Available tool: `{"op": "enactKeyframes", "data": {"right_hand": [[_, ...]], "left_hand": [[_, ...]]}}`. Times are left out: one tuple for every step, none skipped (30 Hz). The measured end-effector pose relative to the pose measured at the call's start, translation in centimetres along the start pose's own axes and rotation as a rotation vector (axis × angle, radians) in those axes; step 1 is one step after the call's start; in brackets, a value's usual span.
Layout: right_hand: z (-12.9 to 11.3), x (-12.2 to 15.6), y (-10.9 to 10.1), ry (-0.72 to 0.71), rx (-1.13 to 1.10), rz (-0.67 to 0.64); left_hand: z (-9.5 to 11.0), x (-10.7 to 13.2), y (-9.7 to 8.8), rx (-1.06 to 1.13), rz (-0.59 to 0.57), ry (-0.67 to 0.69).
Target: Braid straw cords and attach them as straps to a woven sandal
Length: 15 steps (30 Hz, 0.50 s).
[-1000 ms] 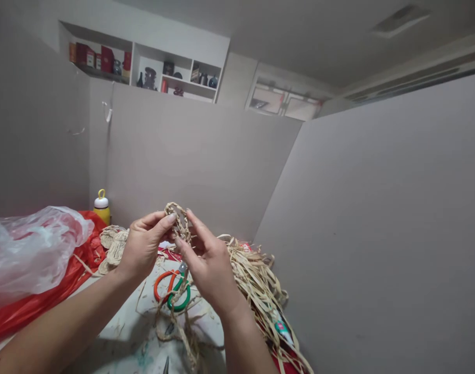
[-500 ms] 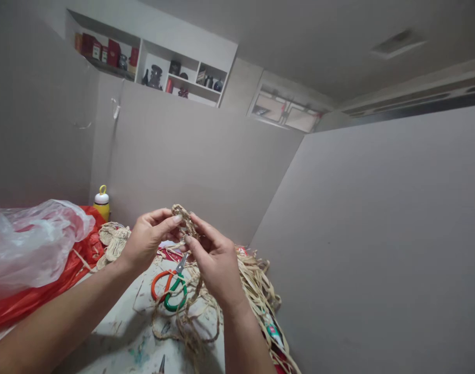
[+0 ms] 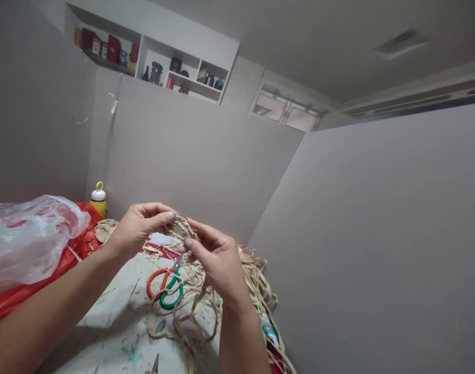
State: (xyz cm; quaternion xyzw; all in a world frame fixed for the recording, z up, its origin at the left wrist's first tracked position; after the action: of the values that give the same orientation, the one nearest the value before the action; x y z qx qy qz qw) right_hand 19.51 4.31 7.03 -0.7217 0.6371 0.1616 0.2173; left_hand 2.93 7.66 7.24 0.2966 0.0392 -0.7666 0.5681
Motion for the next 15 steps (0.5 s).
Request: {"op": "enactKeyframes", "data": {"right_hand": [[-0.1,0.1,-0.2,-0.010,-0.005,0.015],[-0.1,0.1,-0.3,-0.021,-0.009,0.033],[-0.2,0.2,-0.5,-0.030,-0.011,0.051],[-0.3,0.3,-0.7,-0.038,-0.011,0.066],[-0.3,0.3,-0.8,-0.044,-0.010,0.077],[-0.3,0.4,-0.9,-0.048,-0.007,0.083],[-0.3,0.4,-1.1,-0.049,-0.003,0.086],[-0.3,0.5,-1.1,-0.051,-0.003,0.087],[-0.3,0.5,-1.2,-0.054,-0.005,0.091],[-0.3,0.6,-1.3,-0.061,-0.010,0.098],[-0.4,0.6,-1.4,-0.066,-0.014,0.106],[-0.4,0.7,-1.5,-0.069,-0.014,0.115],[-0.4,0.7,-1.6,-0.070,-0.011,0.121],[-0.5,0.8,-1.6,-0.067,-0.006,0.121],[-0.6,0.8,-1.7,-0.064,-0.002,0.115]], "left_hand": [[0.0,0.0,0.0,0.010,-0.002,0.004],[-0.1,0.1,0.1,0.021,-0.003,0.007],[-0.1,0.2,0.1,0.031,-0.006,0.007],[-0.1,0.2,0.2,0.039,-0.011,0.001],[-0.1,0.2,0.3,0.045,-0.021,-0.011],[-0.2,0.3,0.3,0.049,-0.032,-0.025],[-0.2,0.3,0.4,0.050,-0.042,-0.040],[-0.2,0.3,0.4,0.048,-0.048,-0.048],[-0.2,0.3,0.4,0.047,-0.051,-0.050],[-0.1,0.3,0.4,0.045,-0.050,-0.044],[0.0,0.3,0.4,0.043,-0.049,-0.037],[0.0,0.3,0.4,0.040,-0.051,-0.032],[0.1,0.3,0.4,0.034,-0.059,-0.032],[0.1,0.3,0.5,0.027,-0.070,-0.037],[0.2,0.4,0.5,0.019,-0.084,-0.047]]}}
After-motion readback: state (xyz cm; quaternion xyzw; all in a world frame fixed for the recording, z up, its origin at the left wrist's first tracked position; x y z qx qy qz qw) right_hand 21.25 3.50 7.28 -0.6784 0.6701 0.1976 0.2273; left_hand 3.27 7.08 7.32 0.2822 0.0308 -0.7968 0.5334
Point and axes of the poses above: each hand's wrist, its own x-axis away from the middle knuckle, its own y-axis out of the palm, z = x × y, the point moved 3 cm from there along -x, towards the middle knuckle, and after that the axes turned 3 degrees about x, right-handed, at the moved point
